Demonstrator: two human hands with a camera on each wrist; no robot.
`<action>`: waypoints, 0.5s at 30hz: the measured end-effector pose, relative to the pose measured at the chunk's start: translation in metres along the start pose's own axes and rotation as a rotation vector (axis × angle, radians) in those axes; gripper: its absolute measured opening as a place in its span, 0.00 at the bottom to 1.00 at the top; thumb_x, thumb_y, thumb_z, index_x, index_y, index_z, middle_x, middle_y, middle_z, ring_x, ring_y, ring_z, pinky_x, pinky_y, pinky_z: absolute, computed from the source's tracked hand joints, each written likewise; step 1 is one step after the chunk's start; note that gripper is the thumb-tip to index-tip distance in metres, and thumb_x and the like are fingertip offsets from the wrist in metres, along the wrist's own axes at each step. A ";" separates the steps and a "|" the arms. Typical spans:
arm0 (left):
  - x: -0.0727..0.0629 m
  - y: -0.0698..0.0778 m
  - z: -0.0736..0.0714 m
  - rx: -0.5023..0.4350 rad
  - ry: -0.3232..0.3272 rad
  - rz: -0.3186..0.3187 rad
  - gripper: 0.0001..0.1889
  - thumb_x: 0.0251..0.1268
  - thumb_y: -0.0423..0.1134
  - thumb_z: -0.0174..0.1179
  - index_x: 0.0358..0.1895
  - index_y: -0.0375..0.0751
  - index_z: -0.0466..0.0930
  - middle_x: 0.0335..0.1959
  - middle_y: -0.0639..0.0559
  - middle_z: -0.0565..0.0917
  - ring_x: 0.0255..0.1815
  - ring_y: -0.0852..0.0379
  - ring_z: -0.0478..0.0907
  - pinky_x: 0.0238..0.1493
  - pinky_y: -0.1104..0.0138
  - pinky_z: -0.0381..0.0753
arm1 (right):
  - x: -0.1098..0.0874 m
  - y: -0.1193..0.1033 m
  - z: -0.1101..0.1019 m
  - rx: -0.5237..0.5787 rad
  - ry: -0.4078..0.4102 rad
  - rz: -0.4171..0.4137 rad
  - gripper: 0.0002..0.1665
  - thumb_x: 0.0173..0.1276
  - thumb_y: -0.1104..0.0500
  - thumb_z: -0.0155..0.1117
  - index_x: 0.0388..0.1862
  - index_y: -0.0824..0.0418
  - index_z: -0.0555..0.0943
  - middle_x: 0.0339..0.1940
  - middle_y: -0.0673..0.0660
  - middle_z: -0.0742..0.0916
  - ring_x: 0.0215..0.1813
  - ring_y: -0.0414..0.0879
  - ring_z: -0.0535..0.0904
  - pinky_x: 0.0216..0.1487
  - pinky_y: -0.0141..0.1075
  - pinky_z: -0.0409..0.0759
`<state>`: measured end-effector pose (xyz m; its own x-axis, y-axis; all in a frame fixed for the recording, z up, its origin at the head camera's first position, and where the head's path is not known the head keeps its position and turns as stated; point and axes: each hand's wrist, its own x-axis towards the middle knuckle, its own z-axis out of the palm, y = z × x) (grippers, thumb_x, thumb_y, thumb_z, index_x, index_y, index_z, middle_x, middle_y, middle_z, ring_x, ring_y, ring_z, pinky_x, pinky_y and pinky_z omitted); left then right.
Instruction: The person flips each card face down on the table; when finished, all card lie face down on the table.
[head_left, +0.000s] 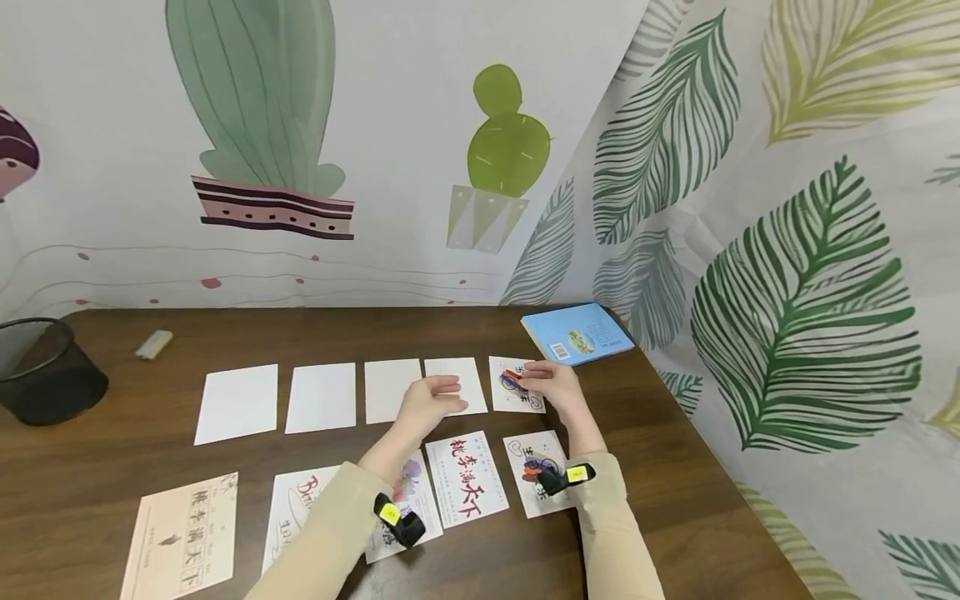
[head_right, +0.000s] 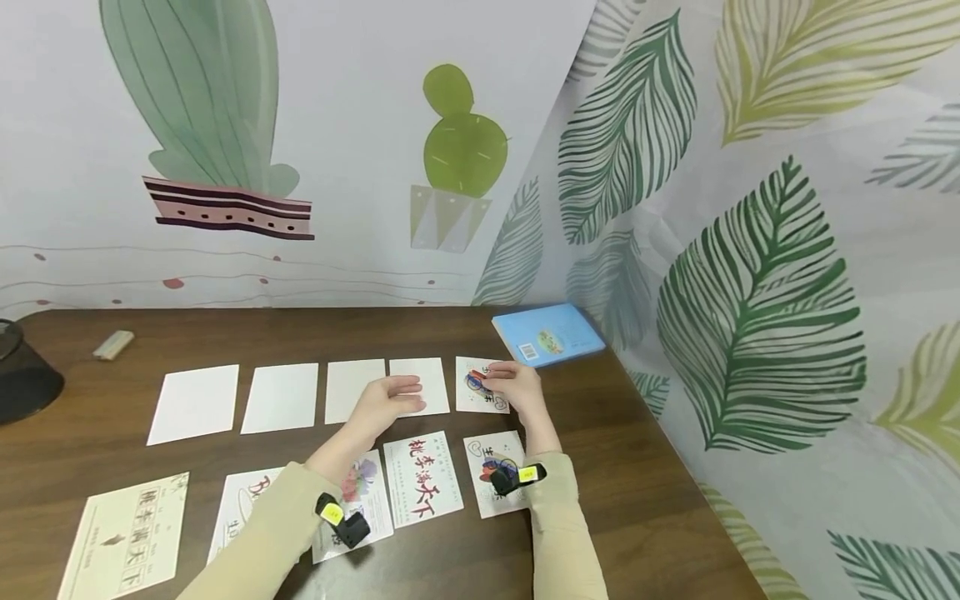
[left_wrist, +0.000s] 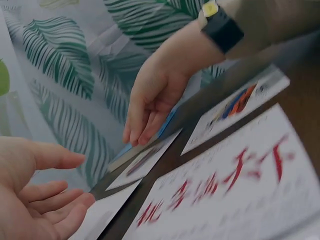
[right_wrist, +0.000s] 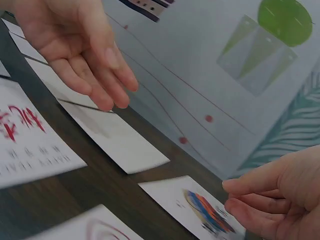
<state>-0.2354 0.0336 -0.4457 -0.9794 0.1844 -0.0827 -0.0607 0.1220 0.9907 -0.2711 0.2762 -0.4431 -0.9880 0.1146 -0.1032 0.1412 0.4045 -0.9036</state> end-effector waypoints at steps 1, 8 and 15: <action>0.000 0.001 0.005 -0.021 -0.010 0.001 0.28 0.54 0.29 0.67 0.61 0.28 0.74 0.56 0.37 0.82 0.54 0.45 0.82 0.59 0.58 0.80 | 0.000 0.002 -0.004 -0.009 0.000 0.003 0.24 0.64 0.66 0.67 0.59 0.71 0.78 0.55 0.69 0.84 0.53 0.54 0.83 0.58 0.43 0.80; 0.013 0.003 0.045 -0.090 -0.070 -0.034 0.36 0.53 0.29 0.68 0.68 0.29 0.66 0.66 0.34 0.72 0.68 0.39 0.70 0.68 0.53 0.71 | 0.001 0.012 -0.020 0.015 -0.038 0.055 0.33 0.64 0.70 0.64 0.68 0.73 0.68 0.65 0.72 0.76 0.66 0.63 0.73 0.68 0.51 0.71; 0.028 0.007 0.067 0.008 -0.098 -0.057 0.44 0.51 0.33 0.70 0.73 0.30 0.58 0.72 0.33 0.65 0.73 0.37 0.61 0.72 0.49 0.64 | 0.003 0.013 -0.021 0.023 -0.098 0.073 0.37 0.62 0.75 0.61 0.70 0.74 0.64 0.68 0.74 0.72 0.68 0.65 0.71 0.67 0.49 0.73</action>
<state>-0.2499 0.1051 -0.4481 -0.9508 0.2714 -0.1495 -0.1137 0.1431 0.9831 -0.2710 0.3012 -0.4460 -0.9767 0.0534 -0.2080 0.2126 0.3770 -0.9015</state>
